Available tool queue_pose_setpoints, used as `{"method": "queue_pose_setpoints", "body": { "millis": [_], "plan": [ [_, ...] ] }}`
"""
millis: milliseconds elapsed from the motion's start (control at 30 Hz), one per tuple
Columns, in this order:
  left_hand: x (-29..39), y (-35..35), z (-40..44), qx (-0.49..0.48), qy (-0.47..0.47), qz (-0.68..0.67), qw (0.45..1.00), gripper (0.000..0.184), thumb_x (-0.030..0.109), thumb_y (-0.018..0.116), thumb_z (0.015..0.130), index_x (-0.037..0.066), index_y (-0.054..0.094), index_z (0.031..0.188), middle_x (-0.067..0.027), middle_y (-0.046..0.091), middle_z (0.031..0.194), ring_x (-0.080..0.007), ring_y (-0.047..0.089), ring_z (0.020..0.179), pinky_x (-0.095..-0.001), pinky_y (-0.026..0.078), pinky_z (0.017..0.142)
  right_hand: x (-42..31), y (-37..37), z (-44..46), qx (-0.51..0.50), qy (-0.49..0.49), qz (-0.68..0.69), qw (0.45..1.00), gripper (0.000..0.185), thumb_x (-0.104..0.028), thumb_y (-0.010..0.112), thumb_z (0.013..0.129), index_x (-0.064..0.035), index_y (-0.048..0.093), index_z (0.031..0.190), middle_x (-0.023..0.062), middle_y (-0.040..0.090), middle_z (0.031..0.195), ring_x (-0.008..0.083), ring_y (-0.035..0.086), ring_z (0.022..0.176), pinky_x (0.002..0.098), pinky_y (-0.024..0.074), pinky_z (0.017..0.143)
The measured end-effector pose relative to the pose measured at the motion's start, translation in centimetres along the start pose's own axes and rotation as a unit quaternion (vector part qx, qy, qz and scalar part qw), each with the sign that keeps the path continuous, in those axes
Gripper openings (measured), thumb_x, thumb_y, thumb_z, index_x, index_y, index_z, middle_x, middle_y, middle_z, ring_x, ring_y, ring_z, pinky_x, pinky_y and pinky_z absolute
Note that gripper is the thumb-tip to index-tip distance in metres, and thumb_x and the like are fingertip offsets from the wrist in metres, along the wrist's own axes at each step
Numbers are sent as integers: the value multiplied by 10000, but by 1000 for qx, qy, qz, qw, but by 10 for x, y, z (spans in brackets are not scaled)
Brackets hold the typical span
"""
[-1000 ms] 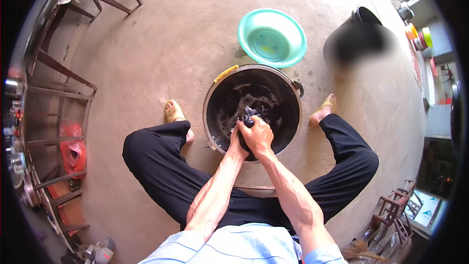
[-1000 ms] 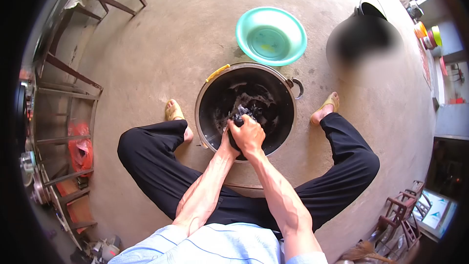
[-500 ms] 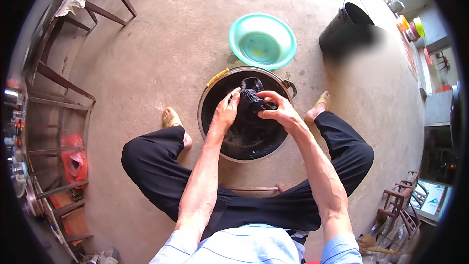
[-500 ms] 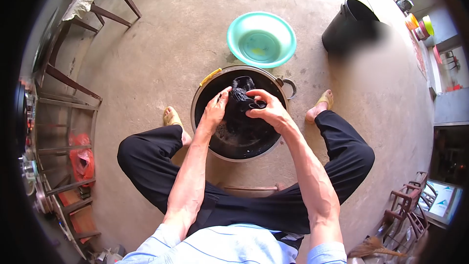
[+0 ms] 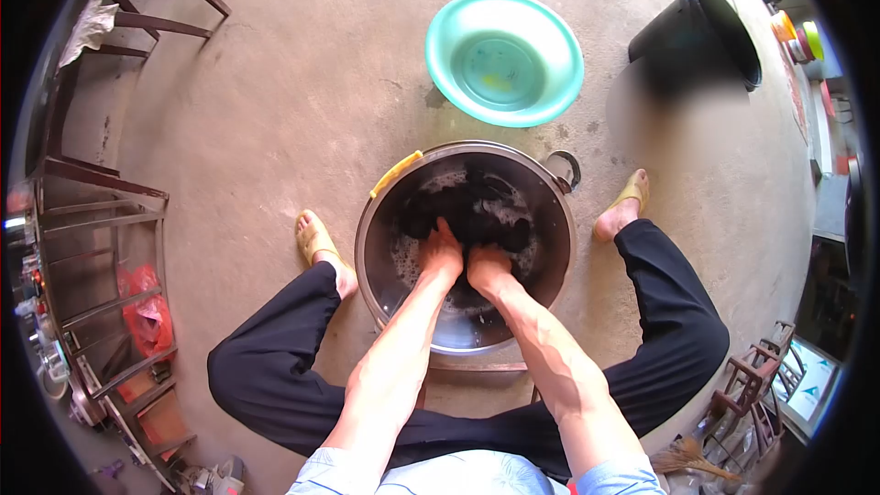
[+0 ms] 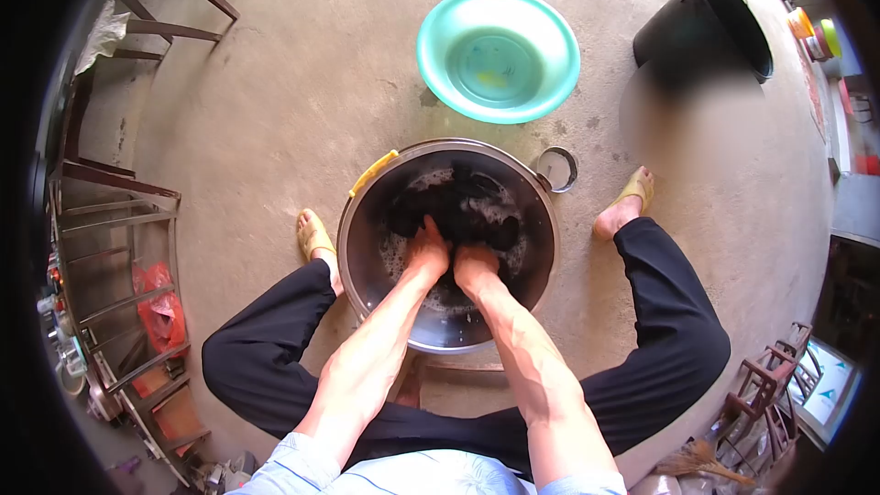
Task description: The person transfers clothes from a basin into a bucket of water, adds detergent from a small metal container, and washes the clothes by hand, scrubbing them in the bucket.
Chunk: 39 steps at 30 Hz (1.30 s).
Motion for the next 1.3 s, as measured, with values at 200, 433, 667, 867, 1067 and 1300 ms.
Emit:
{"method": "queue_pose_setpoints", "body": {
  "millis": [200, 433, 667, 867, 1067, 1300],
  "plan": [
    [-15, 37, 21, -176, -20, 115, 977, 665, 236, 448, 939, 125, 199, 1547, -217, 645, 1214, -377, 648, 1082, -501, 500, 947, 8, 52, 36, -95, 12, 10, 995, 286, -151, 503, 907, -70, 732, 1059, 209, 695, 1115, 377, 669, 1049, 493, 539, 862],
    [-7, -37, 0, -41, 91, 3, 995, 462, 160, 646, 847, 144, 550, 1299, -222, 667, 1129, -401, 647, 1072, -500, 515, 931, 12, -30, -14, 59, -46, 11, 997, 153, -135, 643, 721, -115, 704, 861, 164, 715, 886, 373, 694, 892, 477, 551, 789],
    [16, -143, -63, 86, 125, -15, 988, 282, 189, 751, 774, 38, 631, 979, -229, 641, 1040, -442, 653, 952, -505, 535, 851, 7, -164, -100, 146, -117, 211, 959, 405, -89, 722, 653, -92, 583, 1034, 145, 671, 864, 312, 680, 883, 401, 520, 803],
    [44, -214, -104, 120, 249, -202, 940, 236, 185, 684, 629, 15, 588, 761, -196, 636, 736, -347, 650, 732, -414, 518, 686, -3, -234, -154, 225, -159, 121, 954, 349, -263, 771, 696, -89, 730, 996, 150, 722, 961, 299, 690, 926, 378, 528, 844],
    [36, -186, -121, 20, 288, -197, 937, 488, 189, 805, 672, 61, 539, 1061, -161, 668, 941, -305, 669, 893, -390, 519, 815, 32, -208, -152, 169, -62, 231, 956, 286, -233, 809, 698, -38, 612, 768, 118, 657, 743, 269, 678, 799, 383, 516, 712],
    [15, -145, -123, -55, 133, 67, 987, 510, 359, 849, 688, 116, 686, 1106, -157, 721, 1021, -329, 692, 1003, -434, 539, 884, 28, -184, -167, 199, -186, 254, 928, 542, -216, 870, 662, -70, 633, 1127, 163, 707, 1010, 281, 675, 1018, 384, 521, 871]
  ]
}}
Point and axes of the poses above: each hand's wrist, its own z-axis towards the middle knuckle, its own y-axis out of the palm, x = y × z, the point moved 7 cm from there along z, towards the middle knuckle
